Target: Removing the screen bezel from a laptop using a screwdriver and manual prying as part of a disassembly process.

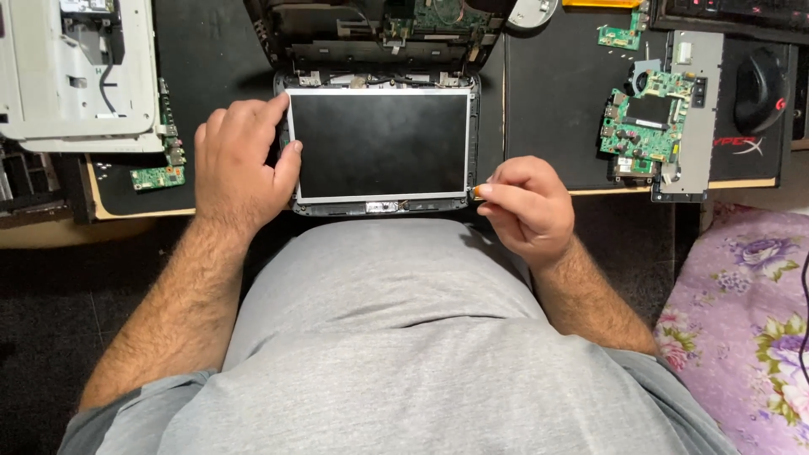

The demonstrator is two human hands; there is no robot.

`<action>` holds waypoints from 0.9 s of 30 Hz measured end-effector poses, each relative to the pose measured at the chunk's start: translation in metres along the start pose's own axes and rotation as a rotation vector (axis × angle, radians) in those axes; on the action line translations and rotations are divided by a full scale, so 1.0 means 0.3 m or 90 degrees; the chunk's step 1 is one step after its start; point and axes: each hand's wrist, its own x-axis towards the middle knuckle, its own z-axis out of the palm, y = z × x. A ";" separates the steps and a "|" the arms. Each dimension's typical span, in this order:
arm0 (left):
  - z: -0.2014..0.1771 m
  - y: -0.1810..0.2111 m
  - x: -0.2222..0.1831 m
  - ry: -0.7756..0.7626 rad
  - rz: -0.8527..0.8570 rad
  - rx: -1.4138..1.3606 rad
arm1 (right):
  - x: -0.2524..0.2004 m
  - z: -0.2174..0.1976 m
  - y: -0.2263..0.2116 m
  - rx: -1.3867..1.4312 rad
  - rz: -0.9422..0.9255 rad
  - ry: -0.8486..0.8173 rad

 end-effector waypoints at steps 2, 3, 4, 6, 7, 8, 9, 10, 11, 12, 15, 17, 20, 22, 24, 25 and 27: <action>0.002 -0.001 -0.001 0.001 -0.002 0.000 | 0.005 0.004 0.001 0.004 -0.004 -0.008; 0.004 -0.002 -0.001 0.001 -0.005 -0.002 | 0.007 0.006 0.001 0.008 -0.007 -0.017; 0.003 -0.002 0.000 0.001 -0.004 -0.002 | 0.010 0.007 0.000 0.007 -0.007 -0.016; 0.004 -0.003 -0.003 0.002 -0.003 -0.007 | 0.016 0.010 -0.002 0.009 -0.011 -0.050; 0.001 0.001 -0.002 0.002 -0.003 -0.007 | 0.018 0.012 -0.005 0.009 -0.011 -0.051; -0.003 0.004 -0.002 -0.001 -0.010 -0.021 | 0.020 0.014 -0.008 0.016 -0.008 -0.081; -0.008 0.007 0.000 -0.004 -0.016 -0.035 | 0.023 0.017 -0.012 0.023 -0.005 -0.111; -0.008 0.015 -0.001 -0.003 -0.015 -0.035 | 0.018 0.024 -0.014 0.022 -0.006 -0.111; -0.007 0.023 -0.001 0.011 -0.026 -0.054 | 0.013 0.031 -0.016 0.032 -0.010 -0.087; -0.007 0.031 -0.003 0.026 -0.037 -0.073 | 0.009 0.038 -0.018 0.042 -0.014 -0.065; 0.020 0.048 -0.001 0.071 0.007 -0.068 | 0.015 0.030 -0.017 0.037 -0.006 -0.045; 0.017 0.106 0.009 0.077 0.037 -0.056 | 0.016 0.019 -0.013 0.041 -0.003 -0.043; 0.020 0.188 0.041 0.060 0.125 -0.086 | 0.006 0.013 -0.005 0.035 0.003 -0.003; 0.032 0.245 0.069 0.040 0.181 -0.127 | 0.002 0.007 0.001 0.028 0.004 0.033; 0.051 0.304 0.094 -0.060 0.232 -0.335 | 0.001 0.001 0.005 0.008 0.005 0.039; 0.056 0.339 0.107 -0.058 0.231 -0.333 | 0.008 0.000 -0.002 0.009 0.003 0.039; 0.067 0.406 0.135 -0.138 0.263 -0.428 | 0.021 0.002 -0.015 -0.012 0.027 0.040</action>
